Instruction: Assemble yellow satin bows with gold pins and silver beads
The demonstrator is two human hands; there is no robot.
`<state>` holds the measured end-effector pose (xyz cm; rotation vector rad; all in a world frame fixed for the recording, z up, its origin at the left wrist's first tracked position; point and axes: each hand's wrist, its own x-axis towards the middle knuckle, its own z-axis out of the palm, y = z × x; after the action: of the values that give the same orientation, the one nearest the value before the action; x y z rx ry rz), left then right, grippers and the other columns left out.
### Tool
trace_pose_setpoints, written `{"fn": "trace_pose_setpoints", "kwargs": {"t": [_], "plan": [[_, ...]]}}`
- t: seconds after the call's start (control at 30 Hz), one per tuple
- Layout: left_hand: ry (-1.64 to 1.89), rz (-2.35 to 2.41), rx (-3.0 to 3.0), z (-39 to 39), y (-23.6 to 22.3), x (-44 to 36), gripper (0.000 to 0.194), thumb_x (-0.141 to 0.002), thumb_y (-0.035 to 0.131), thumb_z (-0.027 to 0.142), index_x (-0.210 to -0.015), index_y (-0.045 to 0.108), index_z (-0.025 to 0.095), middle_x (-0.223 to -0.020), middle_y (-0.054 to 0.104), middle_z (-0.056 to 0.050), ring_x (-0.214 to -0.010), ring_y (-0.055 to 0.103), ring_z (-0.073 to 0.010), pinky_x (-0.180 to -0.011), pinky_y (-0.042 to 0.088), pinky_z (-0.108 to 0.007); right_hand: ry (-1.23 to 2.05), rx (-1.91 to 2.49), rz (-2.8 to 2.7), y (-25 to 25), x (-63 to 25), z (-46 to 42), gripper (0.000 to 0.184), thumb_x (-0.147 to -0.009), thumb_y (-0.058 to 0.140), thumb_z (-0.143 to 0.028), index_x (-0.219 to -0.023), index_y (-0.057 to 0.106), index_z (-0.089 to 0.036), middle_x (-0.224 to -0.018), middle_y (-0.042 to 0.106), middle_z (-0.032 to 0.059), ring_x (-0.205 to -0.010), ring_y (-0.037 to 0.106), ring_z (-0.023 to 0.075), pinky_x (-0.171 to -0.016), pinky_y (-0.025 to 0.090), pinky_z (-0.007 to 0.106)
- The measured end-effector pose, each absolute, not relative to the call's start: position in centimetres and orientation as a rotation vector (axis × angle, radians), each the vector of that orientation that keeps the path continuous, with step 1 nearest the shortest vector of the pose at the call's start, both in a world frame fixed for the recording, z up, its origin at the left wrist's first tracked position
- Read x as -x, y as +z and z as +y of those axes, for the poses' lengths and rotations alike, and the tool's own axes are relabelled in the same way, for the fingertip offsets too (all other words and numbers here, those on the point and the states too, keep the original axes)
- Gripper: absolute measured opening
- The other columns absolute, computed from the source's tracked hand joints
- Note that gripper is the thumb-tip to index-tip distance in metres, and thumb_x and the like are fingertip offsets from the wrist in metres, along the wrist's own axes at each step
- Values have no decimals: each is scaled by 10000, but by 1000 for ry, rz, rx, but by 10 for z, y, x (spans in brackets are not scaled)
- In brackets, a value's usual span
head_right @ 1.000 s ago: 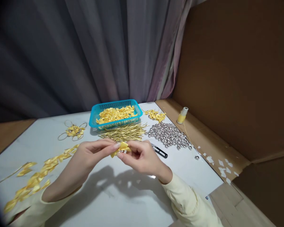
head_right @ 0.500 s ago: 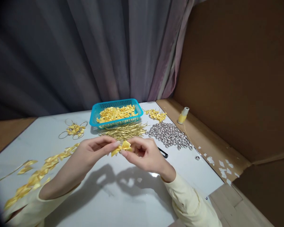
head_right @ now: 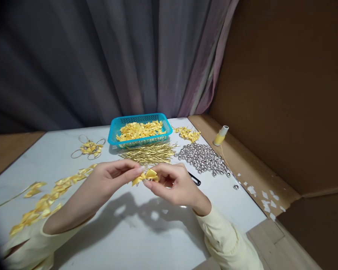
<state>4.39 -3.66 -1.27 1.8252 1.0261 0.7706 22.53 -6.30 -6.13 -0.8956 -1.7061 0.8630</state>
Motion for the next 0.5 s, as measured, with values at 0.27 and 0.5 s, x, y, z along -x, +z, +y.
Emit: {"fn": "trace_pose_setpoints", "kwargs": {"t": [0.27,0.5], "plan": [[777,1055,-1862,-34,-16,-44,194,-811,606,370,-704,671,222,-692,646,37,-672,562,-128,-618,402,-212,1146,856,-1534,-67,-230,-52,153,-822,616,-299,-773,632,-155,-587,577,-15,-462,541,79,-435,431,195],[625,990,-1815,-29,-15,-45,278,-845,527,414,-752,684,203,-762,677,2,-700,580,-149,-622,417,-228,1198,807,-1353,-67,-229,-50,115,-803,645,-258,-741,643,-161,-527,551,-39,-433,511,59,-411,417,163]]}}
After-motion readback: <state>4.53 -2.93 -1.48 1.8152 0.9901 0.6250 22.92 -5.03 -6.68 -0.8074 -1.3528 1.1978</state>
